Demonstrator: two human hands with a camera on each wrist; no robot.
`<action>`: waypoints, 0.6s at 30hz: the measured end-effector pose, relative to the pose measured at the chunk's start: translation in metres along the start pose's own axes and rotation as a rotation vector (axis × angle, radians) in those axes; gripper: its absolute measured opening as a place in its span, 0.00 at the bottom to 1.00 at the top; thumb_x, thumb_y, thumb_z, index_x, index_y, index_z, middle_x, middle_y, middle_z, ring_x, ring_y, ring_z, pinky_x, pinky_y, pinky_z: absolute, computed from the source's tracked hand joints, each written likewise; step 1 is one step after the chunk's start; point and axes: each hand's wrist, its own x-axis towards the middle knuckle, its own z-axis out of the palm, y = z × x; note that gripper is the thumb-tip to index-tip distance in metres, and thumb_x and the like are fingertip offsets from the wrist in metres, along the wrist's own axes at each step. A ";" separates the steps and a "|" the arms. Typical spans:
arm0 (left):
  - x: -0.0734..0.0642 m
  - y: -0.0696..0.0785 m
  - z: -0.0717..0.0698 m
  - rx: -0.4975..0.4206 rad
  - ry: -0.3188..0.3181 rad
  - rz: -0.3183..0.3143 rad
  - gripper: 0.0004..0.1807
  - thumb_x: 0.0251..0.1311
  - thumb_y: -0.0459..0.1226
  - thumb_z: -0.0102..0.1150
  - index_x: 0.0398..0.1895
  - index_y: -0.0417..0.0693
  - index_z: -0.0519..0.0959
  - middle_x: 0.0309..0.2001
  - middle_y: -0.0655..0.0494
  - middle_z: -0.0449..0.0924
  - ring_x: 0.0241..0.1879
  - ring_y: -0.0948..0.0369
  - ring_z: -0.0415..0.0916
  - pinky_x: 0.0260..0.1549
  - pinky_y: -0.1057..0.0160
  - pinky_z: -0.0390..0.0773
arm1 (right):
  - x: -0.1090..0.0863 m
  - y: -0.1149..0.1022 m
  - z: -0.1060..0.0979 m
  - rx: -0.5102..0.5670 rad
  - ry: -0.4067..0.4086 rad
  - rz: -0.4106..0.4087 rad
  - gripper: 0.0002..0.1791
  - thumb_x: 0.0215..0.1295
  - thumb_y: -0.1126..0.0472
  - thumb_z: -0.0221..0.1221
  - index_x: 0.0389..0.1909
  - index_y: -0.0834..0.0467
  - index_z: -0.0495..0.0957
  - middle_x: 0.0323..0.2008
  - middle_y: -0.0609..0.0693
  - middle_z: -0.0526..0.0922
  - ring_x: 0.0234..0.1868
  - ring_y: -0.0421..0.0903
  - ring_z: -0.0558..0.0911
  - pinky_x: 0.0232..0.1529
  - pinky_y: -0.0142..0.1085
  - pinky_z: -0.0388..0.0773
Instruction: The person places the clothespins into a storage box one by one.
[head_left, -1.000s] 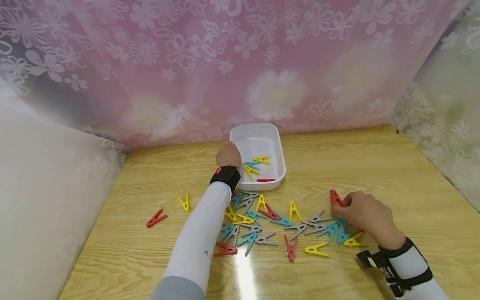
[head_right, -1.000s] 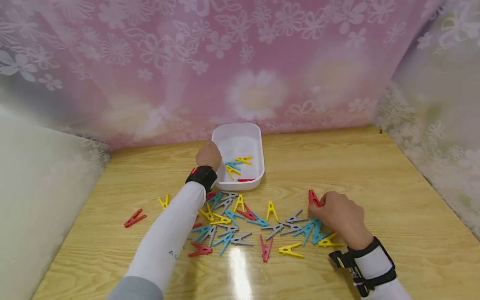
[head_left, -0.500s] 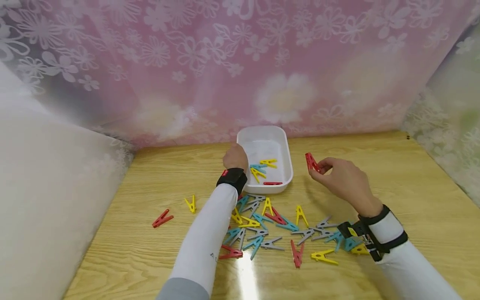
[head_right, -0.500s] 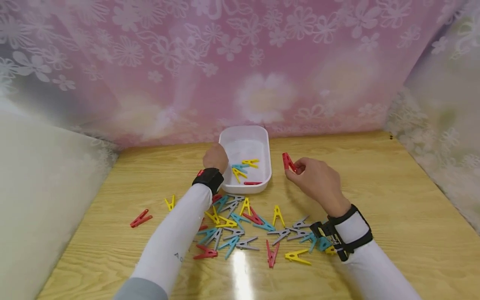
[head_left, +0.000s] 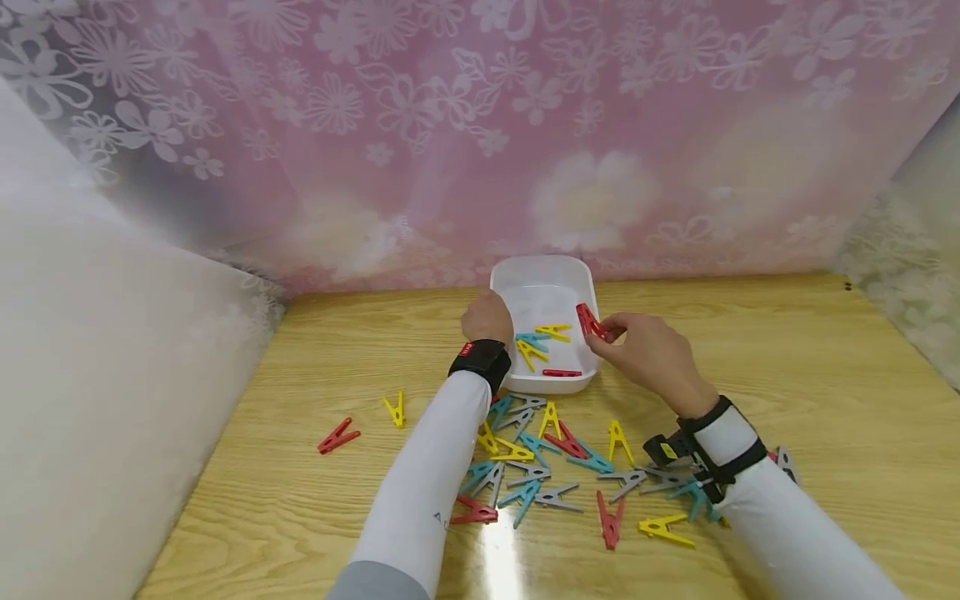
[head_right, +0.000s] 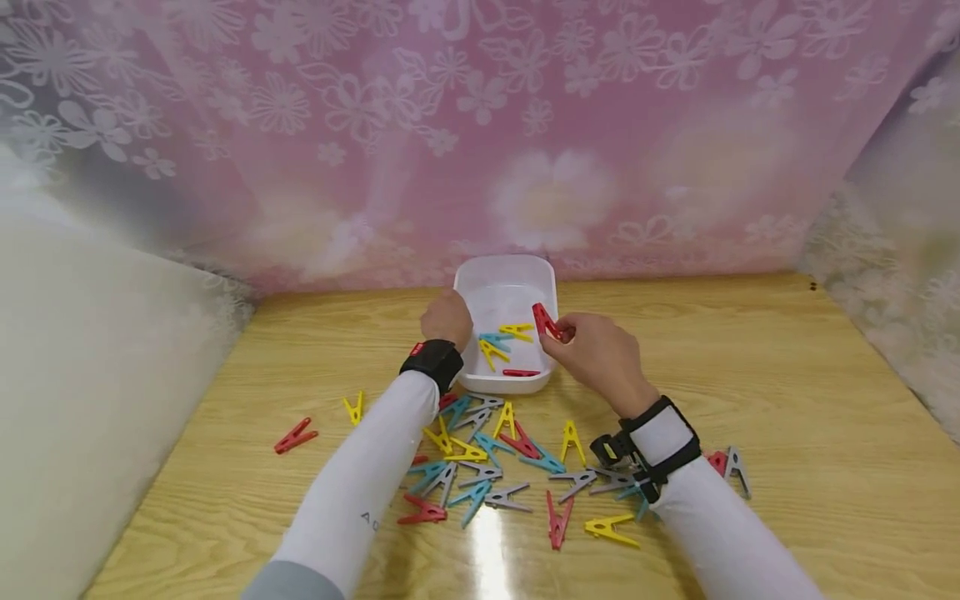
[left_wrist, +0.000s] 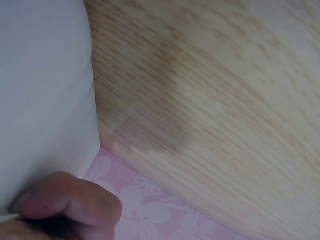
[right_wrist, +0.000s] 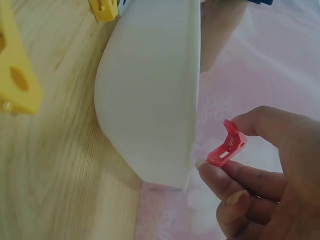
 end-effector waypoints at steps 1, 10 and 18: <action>0.000 0.000 0.000 0.000 -0.004 -0.001 0.16 0.72 0.41 0.46 0.53 0.40 0.72 0.33 0.50 0.82 0.31 0.57 0.82 0.28 0.61 0.80 | 0.002 -0.001 0.001 0.000 -0.001 -0.002 0.26 0.62 0.42 0.59 0.46 0.61 0.81 0.35 0.52 0.82 0.25 0.47 0.73 0.16 0.35 0.65; 0.001 0.005 -0.001 -0.005 -0.036 -0.003 0.16 0.72 0.41 0.45 0.53 0.40 0.71 0.35 0.49 0.82 0.33 0.56 0.82 0.30 0.60 0.81 | 0.006 -0.001 0.003 0.016 0.004 0.027 0.27 0.67 0.41 0.53 0.50 0.60 0.78 0.40 0.53 0.81 0.29 0.48 0.73 0.19 0.36 0.66; 0.002 0.000 -0.001 0.015 -0.025 -0.005 0.16 0.73 0.41 0.44 0.54 0.40 0.71 0.35 0.49 0.83 0.33 0.57 0.82 0.30 0.60 0.81 | -0.006 0.011 -0.004 0.058 0.026 0.025 0.26 0.69 0.39 0.49 0.49 0.57 0.78 0.42 0.53 0.81 0.31 0.48 0.76 0.23 0.37 0.70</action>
